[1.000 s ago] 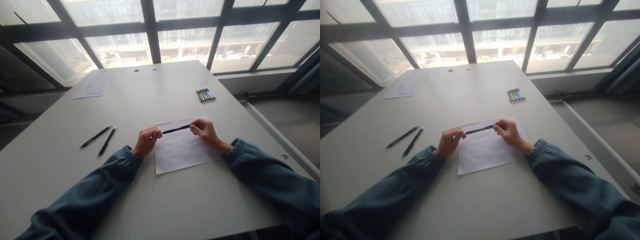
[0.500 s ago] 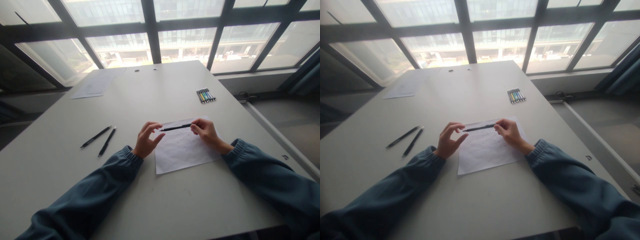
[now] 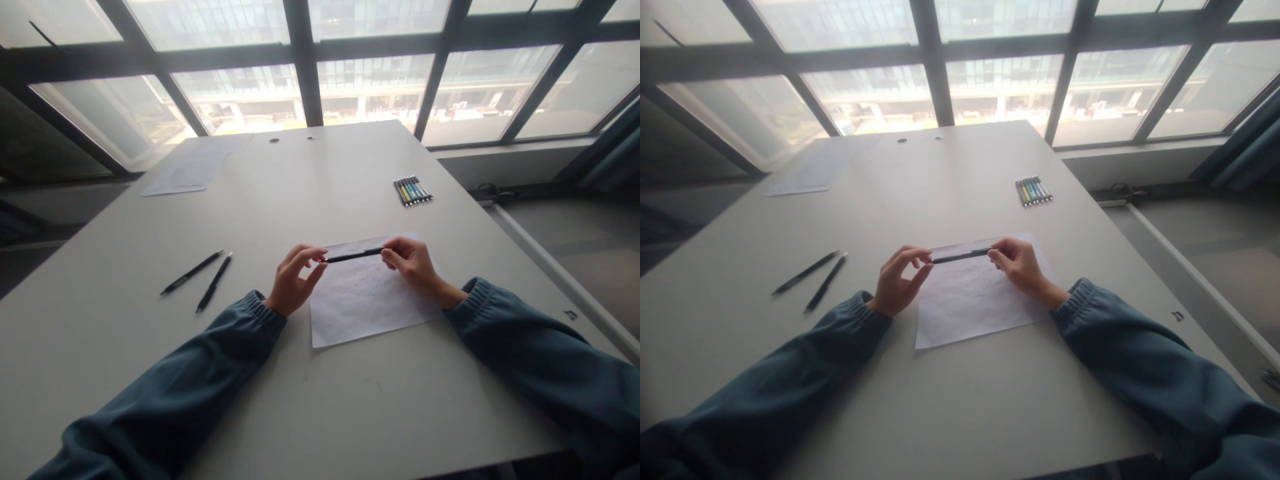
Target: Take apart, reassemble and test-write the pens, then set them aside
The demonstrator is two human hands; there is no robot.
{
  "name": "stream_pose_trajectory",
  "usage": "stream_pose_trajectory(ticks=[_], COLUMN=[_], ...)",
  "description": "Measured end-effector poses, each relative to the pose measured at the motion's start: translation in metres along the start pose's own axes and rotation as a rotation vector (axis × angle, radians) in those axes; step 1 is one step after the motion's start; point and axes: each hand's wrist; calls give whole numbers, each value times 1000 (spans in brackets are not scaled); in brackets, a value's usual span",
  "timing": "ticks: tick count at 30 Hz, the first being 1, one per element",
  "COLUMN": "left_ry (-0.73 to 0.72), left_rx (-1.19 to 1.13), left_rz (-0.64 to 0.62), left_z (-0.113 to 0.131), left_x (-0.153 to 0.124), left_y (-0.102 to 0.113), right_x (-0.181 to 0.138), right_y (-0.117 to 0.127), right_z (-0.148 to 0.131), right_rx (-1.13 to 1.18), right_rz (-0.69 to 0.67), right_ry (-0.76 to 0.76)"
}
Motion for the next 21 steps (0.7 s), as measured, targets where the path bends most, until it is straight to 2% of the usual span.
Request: stream_pose_trajectory(ticks=[9, 15, 21], left_ry=[30, 60, 166], left_rx=[-15, 11, -30], left_rz=[-16, -22, -66], left_z=[-4, -2, -2], left_x=[-2, -2, -7], left_y=[0, 0, -1], right_x=[0, -1, -2], right_y=[2, 0, 0], right_z=[3, -5, -9], right_rx=[10, 17, 62], right_rz=[-54, -121, -141], right_ry=[3, -24, -32])
Point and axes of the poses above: each hand's wrist, its own x-axis towards the middle knuckle, its own y-axis out of the back of the hand, z = x × y, and after that the axes turned 4 degrees about z, right-handed
